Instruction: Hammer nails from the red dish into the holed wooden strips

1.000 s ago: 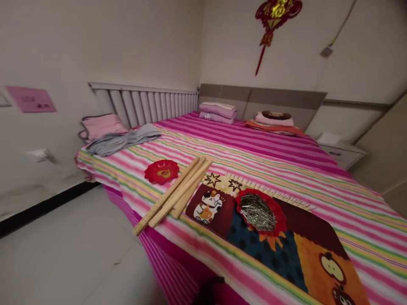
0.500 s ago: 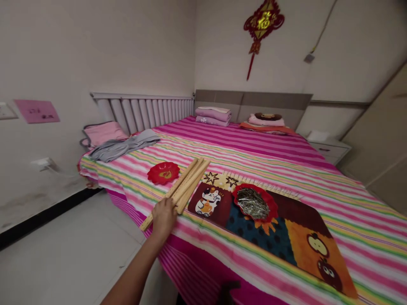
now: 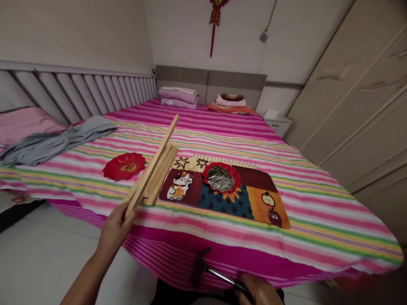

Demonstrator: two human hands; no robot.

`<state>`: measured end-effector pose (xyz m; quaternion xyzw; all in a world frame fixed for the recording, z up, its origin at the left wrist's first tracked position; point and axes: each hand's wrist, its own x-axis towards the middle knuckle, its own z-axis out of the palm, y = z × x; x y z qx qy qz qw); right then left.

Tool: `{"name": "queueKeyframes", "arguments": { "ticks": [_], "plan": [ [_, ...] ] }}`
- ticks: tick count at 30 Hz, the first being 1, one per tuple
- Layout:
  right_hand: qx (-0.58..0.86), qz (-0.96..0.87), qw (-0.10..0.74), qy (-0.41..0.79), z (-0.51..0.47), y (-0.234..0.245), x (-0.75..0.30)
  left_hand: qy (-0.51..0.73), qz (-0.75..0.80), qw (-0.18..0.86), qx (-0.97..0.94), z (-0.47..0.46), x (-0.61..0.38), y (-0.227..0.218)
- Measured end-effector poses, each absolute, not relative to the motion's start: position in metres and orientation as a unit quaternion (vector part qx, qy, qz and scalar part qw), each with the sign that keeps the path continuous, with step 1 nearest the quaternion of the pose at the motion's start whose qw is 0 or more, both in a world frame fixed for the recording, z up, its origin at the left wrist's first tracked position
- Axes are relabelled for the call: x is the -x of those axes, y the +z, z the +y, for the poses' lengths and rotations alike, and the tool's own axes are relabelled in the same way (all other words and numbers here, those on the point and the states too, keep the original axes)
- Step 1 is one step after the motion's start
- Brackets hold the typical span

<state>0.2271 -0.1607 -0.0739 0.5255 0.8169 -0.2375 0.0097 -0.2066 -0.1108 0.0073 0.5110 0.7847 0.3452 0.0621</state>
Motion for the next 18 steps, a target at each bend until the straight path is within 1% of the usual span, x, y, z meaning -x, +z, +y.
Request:
{"name": "queueKeyframes", "arguments": {
  "ticks": [1, 3, 6, 8, 11, 18],
  "plan": [
    [-0.526, 0.816, 0.014, -0.238, -0.16, -0.071, -0.226, 0.356, 0.769, 0.123, -0.516, -0.118, 0.201, 0.012],
    [-0.523, 0.816, 0.011, -0.243, -0.159, -0.067, -0.223, 0.34, 0.727, 0.252, -0.541, -0.126, 0.186, 0.02],
    [-0.528, 0.814, -0.002, -0.244, -0.159, -0.063, -0.221, 0.255, 0.617, 0.453, -0.591, -0.119, 0.156, 0.029],
    [-0.533, 0.812, -0.005, -0.239, -0.16, -0.062, -0.219, 0.193, 0.555, 0.538, -0.604, -0.105, 0.139, 0.031],
    [-0.537, 0.811, -0.008, -0.232, -0.161, -0.06, -0.218, 0.122, 0.517, 0.582, -0.615, -0.078, 0.122, 0.032],
    [-0.553, 0.801, -0.005, -0.229, -0.163, -0.061, -0.219, 0.034, 0.533, 0.594, -0.602, -0.014, 0.122, 0.039]
  ]
}}
